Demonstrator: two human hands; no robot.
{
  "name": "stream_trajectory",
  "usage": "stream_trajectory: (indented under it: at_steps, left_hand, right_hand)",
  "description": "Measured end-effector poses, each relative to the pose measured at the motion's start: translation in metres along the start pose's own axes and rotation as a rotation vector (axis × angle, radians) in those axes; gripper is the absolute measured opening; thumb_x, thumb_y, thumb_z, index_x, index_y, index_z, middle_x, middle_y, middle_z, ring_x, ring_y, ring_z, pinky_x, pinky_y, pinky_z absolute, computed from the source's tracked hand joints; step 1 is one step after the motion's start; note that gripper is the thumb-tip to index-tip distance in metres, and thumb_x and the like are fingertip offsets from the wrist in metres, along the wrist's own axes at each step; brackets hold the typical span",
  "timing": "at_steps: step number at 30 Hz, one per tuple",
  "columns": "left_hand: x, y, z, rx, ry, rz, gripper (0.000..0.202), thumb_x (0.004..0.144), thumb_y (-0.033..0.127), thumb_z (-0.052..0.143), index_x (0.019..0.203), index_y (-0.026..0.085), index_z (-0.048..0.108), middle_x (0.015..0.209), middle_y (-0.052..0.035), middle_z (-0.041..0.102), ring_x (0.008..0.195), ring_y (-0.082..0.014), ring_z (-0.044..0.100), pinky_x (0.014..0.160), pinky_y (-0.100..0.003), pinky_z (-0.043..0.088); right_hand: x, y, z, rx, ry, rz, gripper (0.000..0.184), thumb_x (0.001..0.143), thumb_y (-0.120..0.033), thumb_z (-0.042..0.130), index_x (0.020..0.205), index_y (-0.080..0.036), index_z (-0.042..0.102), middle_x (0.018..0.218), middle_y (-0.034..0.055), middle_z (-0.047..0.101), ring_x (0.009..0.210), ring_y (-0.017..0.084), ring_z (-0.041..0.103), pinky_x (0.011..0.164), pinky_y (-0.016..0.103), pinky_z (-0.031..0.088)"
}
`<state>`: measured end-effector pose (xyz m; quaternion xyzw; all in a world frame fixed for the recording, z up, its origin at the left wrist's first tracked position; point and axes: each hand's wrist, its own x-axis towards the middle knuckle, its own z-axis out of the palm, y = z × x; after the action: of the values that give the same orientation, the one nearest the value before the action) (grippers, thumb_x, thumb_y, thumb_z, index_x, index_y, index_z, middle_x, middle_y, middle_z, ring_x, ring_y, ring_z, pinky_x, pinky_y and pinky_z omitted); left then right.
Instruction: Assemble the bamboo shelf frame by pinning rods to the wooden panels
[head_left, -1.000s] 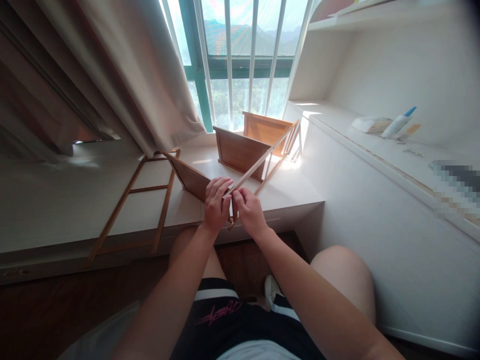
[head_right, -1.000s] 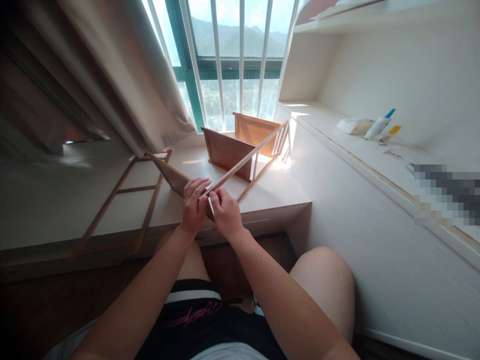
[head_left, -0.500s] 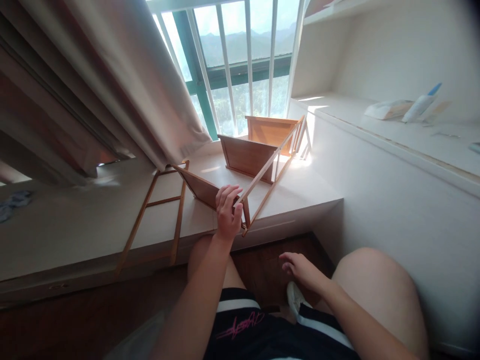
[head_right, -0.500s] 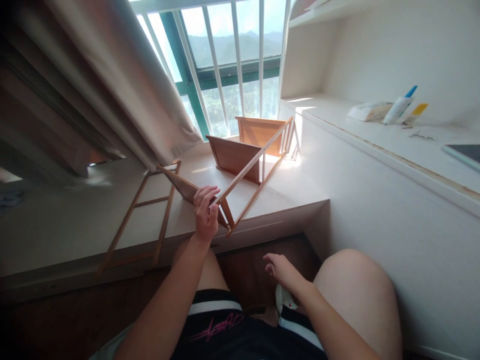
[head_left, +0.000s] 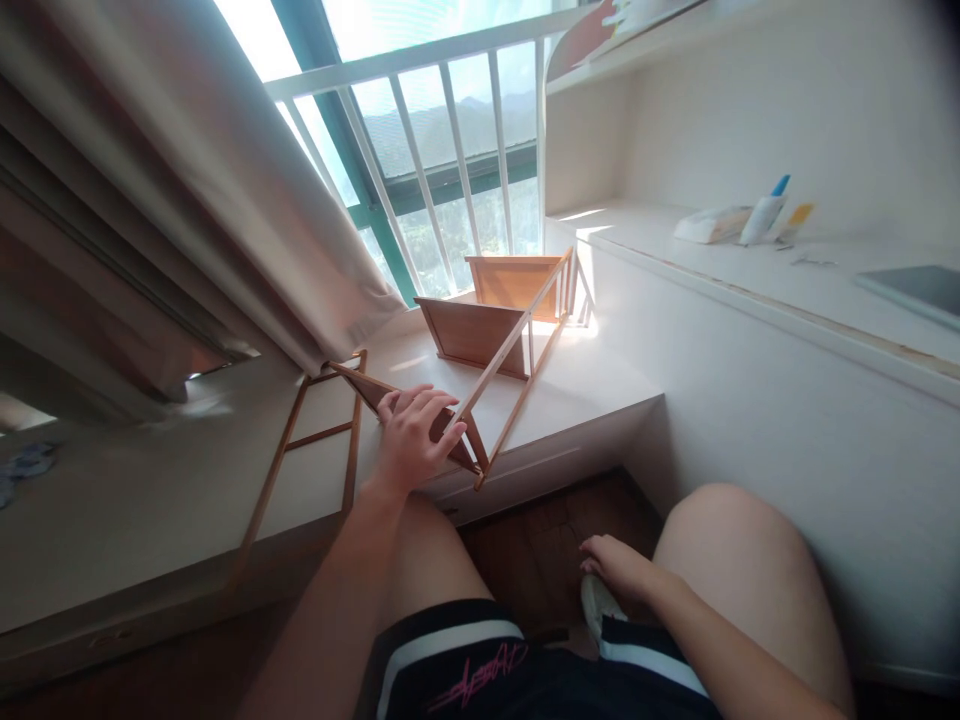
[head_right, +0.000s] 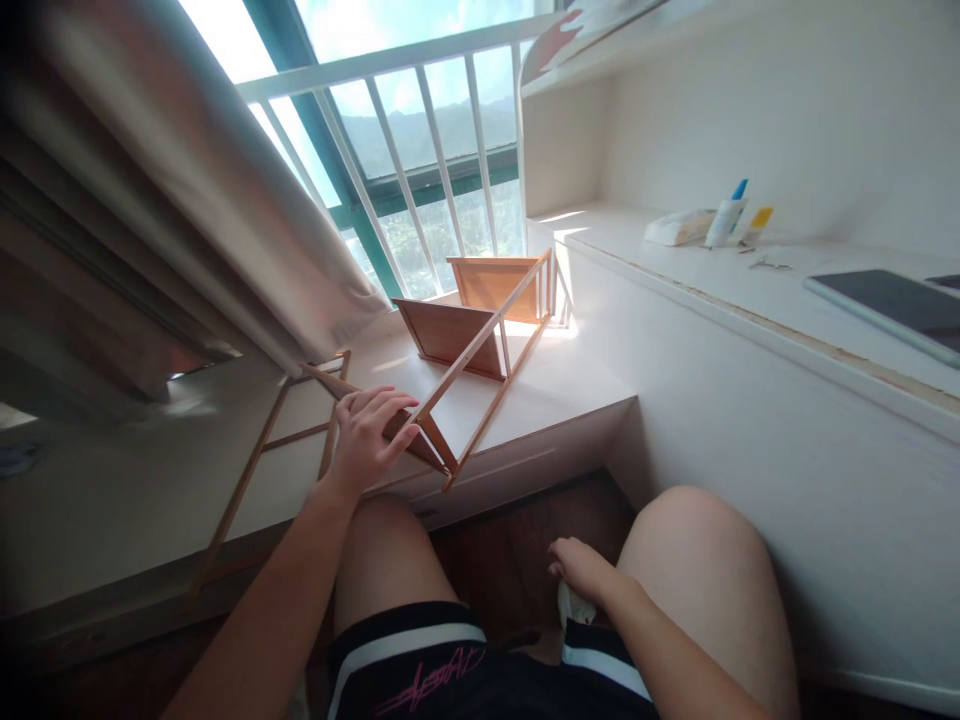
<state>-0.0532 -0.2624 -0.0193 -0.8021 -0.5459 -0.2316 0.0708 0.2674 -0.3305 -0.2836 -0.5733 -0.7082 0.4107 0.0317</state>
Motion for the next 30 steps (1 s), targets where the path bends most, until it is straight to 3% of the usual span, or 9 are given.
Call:
stream_trajectory:
  at_steps: [5, 8, 13, 17, 20, 24, 30]
  left_hand:
    - [0.011, -0.003, 0.001, 0.056, -0.072, 0.036, 0.026, 0.095, 0.042, 0.044, 0.101, 0.023, 0.062, 0.11, -0.0049, 0.067, 0.115, -0.0244, 0.054, 0.115, -0.05, 0.017]
    - [0.014, 0.004, 0.008, 0.088, -0.074, 0.036, 0.027, 0.095, 0.041, 0.041, 0.096, 0.022, 0.06, 0.102, -0.0062, 0.065, 0.106, -0.0244, 0.055, 0.114, -0.049, 0.021]
    - [0.018, 0.025, 0.016, 0.119, -0.081, 0.016, 0.027, 0.096, 0.04, 0.04, 0.096, 0.022, 0.06, 0.102, -0.0079, 0.064, 0.104, -0.0257, 0.052, 0.109, -0.047, 0.027]
    - [0.022, 0.034, 0.014, 0.115, -0.125, 0.004, 0.028, 0.096, 0.041, 0.04, 0.097, 0.021, 0.06, 0.103, -0.0084, 0.064, 0.103, -0.0265, 0.053, 0.103, -0.047, 0.031]
    - [0.029, 0.035, 0.006, 0.086, -0.213, 0.034, 0.031, 0.096, 0.045, 0.041, 0.098, 0.022, 0.062, 0.101, -0.0066, 0.066, 0.103, -0.0259, 0.055, 0.099, -0.044, 0.035]
    - [0.045, 0.033, -0.008, 0.037, -0.377, 0.111, 0.036, 0.091, 0.054, 0.049, 0.099, 0.023, 0.065, 0.101, -0.0049, 0.069, 0.1, -0.0258, 0.06, 0.09, -0.039, 0.04]
    - [0.073, 0.029, -0.018, -0.022, -0.604, 0.156, 0.04, 0.084, 0.06, 0.053, 0.079, 0.023, 0.067, 0.08, -0.0033, 0.07, 0.072, -0.0222, 0.062, 0.067, -0.032, 0.04]
  right_hand:
    - [0.0, -0.005, -0.002, -0.052, -0.029, -0.035, 0.016, 0.077, -0.009, 0.061, 0.079, -0.014, 0.076, 0.088, 0.0143, 0.074, 0.086, 0.026, 0.071, 0.076, 0.031, 0.045]
    - [0.001, -0.011, -0.003, -0.041, -0.011, -0.05, 0.017, 0.081, -0.01, 0.058, 0.078, -0.014, 0.074, 0.084, 0.0125, 0.073, 0.083, 0.024, 0.07, 0.073, 0.03, 0.043]
    - [0.003, -0.02, -0.002, 0.032, 0.038, -0.07, 0.015, 0.087, -0.014, 0.055, 0.084, -0.015, 0.07, 0.075, 0.0076, 0.071, 0.074, 0.021, 0.067, 0.069, 0.029, 0.042]
    - [0.006, -0.026, -0.011, 0.098, 0.114, -0.09, 0.009, 0.083, -0.016, 0.062, 0.076, -0.017, 0.067, 0.079, 0.0069, 0.071, 0.077, 0.021, 0.065, 0.072, 0.029, 0.043]
    - [0.005, -0.031, -0.023, 0.17, 0.204, -0.096, 0.011, 0.08, -0.021, 0.065, 0.069, -0.017, 0.066, 0.083, 0.0075, 0.071, 0.082, 0.022, 0.064, 0.074, 0.03, 0.044]
    - [-0.004, -0.039, -0.039, 0.317, 0.282, -0.099, 0.022, 0.087, -0.03, 0.055, 0.075, -0.017, 0.069, 0.07, 0.0044, 0.071, 0.07, 0.02, 0.065, 0.068, 0.03, 0.047]
    - [-0.029, -0.06, -0.065, 0.659, 0.368, -0.112, 0.03, 0.087, -0.036, 0.056, 0.097, -0.017, 0.077, 0.088, 0.0083, 0.078, 0.083, 0.023, 0.073, 0.076, 0.034, 0.057]
